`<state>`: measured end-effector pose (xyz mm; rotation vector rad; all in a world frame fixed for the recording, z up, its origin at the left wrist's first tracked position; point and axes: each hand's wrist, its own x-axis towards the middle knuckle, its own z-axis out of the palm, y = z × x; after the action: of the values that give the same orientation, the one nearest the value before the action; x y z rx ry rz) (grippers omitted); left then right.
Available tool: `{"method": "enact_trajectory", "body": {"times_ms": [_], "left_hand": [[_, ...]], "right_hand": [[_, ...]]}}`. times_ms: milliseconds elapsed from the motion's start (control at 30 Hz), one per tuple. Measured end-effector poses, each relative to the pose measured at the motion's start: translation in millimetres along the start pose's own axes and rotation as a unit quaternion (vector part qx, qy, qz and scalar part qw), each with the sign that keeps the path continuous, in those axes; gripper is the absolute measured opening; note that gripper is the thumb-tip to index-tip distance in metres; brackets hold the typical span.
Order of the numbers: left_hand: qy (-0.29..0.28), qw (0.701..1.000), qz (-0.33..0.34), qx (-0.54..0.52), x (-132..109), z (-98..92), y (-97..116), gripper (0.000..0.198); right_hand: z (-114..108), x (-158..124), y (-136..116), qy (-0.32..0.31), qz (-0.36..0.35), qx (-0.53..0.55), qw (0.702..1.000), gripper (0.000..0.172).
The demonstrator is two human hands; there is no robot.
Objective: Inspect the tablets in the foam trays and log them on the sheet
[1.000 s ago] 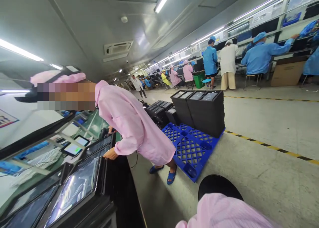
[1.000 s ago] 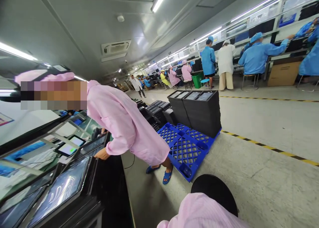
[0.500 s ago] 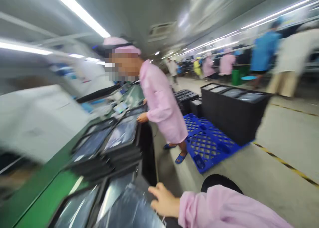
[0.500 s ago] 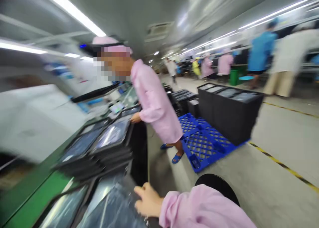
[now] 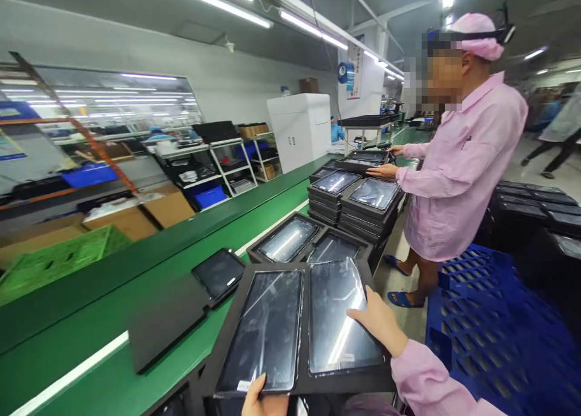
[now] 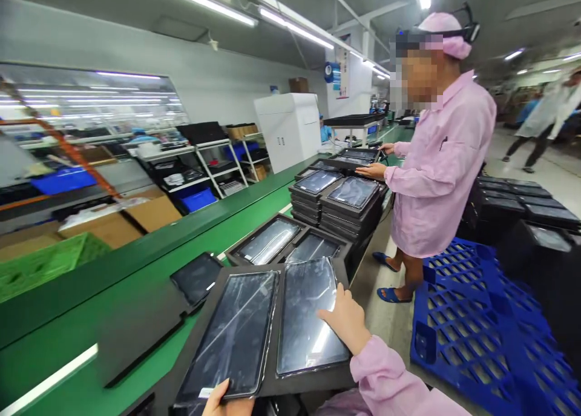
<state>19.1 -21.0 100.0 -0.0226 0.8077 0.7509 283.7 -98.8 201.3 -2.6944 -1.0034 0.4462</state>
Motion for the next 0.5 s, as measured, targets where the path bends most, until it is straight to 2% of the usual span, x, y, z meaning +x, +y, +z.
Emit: {"method": "enact_trajectory", "body": {"times_ms": [133,167,233,300,333,400,500], "left_hand": [[0.069,0.992,-0.017,-0.100,-8,18.2,-2,0.033],[0.073,0.991,-0.017,-0.108,-10,21.8,-2,0.033],[0.074,0.990,-0.006,-0.117,-14,26.4,-4,0.031],[0.066,0.990,0.013,-0.121,-16,28.3,-6,0.029],[0.057,0.990,0.022,-0.124,-17,28.9,-8,0.028],[0.035,0.990,0.035,-0.133,-18,29.6,-10,0.026],[-0.009,0.986,0.048,-0.156,-17,29.4,-13,0.024]], "right_hand": [[6,10,10,-0.033,0.004,0.169,0.985,0.056],[10,10,13,-0.039,0.002,0.244,0.969,0.049],[16,7,15,-0.070,0.007,0.414,0.908,0.044],[21,3,15,-0.114,0.028,0.544,0.831,0.046],[22,1,15,-0.131,0.043,0.581,0.802,0.049],[21,-3,13,-0.139,0.069,0.613,0.775,0.056],[13,-4,8,-0.143,0.120,0.627,0.756,0.068]]}}
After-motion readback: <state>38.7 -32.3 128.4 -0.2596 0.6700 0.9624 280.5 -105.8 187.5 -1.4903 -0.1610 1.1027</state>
